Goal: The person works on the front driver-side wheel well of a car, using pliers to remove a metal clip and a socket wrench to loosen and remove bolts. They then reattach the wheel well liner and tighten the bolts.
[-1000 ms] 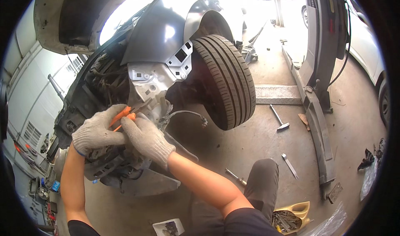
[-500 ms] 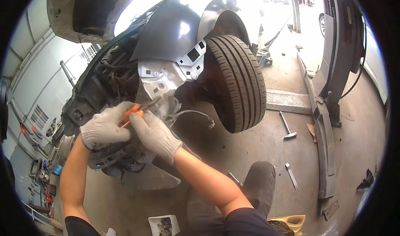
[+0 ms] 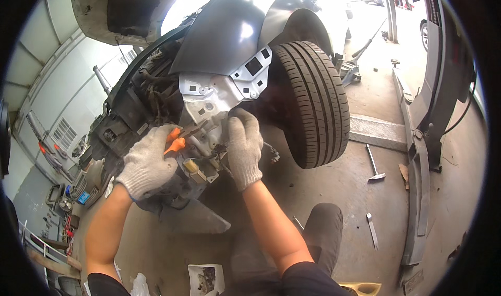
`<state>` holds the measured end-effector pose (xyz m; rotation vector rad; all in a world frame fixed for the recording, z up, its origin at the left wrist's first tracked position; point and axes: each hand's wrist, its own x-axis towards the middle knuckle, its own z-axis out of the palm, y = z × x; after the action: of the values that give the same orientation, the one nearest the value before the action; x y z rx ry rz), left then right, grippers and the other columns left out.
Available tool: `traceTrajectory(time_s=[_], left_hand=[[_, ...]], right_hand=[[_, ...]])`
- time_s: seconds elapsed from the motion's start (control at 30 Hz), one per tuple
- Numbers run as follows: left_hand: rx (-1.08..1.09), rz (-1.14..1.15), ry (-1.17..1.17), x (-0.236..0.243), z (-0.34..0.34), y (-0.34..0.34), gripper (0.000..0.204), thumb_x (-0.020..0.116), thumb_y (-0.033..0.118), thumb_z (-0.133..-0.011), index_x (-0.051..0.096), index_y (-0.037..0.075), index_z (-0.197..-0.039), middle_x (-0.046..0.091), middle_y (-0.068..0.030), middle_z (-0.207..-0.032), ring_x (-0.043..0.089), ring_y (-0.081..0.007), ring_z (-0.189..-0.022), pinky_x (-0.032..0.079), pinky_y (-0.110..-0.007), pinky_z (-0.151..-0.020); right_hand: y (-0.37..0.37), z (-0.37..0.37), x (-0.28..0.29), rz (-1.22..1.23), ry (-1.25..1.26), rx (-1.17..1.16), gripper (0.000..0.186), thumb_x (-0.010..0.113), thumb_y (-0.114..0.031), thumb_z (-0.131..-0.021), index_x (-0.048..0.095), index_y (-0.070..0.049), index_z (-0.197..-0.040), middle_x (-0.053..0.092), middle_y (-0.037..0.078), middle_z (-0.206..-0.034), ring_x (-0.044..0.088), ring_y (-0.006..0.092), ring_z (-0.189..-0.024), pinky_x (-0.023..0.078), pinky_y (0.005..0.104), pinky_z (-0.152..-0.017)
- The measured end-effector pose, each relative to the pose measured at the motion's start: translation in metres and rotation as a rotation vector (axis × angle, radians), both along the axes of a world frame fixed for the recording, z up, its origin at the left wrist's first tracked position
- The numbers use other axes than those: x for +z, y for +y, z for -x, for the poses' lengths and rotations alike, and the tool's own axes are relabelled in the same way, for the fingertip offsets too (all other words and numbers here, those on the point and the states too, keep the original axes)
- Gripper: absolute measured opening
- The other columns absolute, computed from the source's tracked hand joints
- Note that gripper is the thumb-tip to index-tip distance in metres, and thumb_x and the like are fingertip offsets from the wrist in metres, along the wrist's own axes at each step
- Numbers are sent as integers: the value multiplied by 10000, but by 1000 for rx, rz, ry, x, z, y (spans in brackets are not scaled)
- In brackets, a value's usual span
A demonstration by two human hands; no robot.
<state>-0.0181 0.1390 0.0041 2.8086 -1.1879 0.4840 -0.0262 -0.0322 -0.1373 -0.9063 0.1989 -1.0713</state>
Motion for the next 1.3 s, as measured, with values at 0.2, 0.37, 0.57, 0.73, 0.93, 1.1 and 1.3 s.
traceTrajectory(time_s=[0.2,0.37,0.57,0.73,0.93,1.1,1.3], left_hand=[[43,-42,21,3,-5,-4,535,653,193,-792,554,80,-1306,637,-205,-1215,625,-411,-1115,510,-490,-963],[57,-83,11,14,3,-12,532,617,143,-786,547,6,-1296,629,-231,-1241,610,-421,-1144,501,-480,-970],[116,-28,15,4,4,-10,515,605,130,-796,539,-15,-1286,613,-234,-1246,611,-424,-1138,501,-476,-970],[215,-54,14,3,9,-25,458,640,133,-790,568,6,-1224,648,-238,-1111,624,-443,-1068,510,-489,-913],[309,-99,114,13,7,-33,391,648,154,-779,587,16,-1140,662,-260,-1021,624,-471,-1004,508,-519,-853],[318,-133,246,20,6,-32,408,615,141,-774,564,19,-1160,664,-262,-1002,630,-467,-996,509,-519,-844],[334,-178,325,27,7,-36,414,619,170,-769,546,29,-1151,660,-256,-978,630,-465,-977,507,-523,-832]], right_hand=[[-9,-13,-4,113,-140,495,275,608,-57,-827,624,13,-1093,680,78,-995,634,163,-899,507,301,-804],[-44,-30,3,449,143,608,185,606,-31,-810,703,4,-964,688,41,-802,618,106,-698,499,263,-650],[-36,-27,11,498,69,692,210,565,-41,-798,729,30,-908,673,41,-737,609,99,-666,497,260,-616],[-24,-36,-3,213,-107,611,229,517,-83,-816,678,41,-921,697,141,-801,652,217,-710,521,318,-683],[1,-32,18,-552,-337,619,323,476,-291,-1033,591,11,-1043,673,128,-921,636,227,-785,513,336,-725],[24,-48,37,-628,-303,225,306,404,-192,-1048,555,14,-879,601,84,-853,553,174,-748,464,314,-686],[27,-57,31,-119,-106,-149,166,674,-70,-798,537,19,-770,601,142,-732,584,265,-665,459,377,-613]])
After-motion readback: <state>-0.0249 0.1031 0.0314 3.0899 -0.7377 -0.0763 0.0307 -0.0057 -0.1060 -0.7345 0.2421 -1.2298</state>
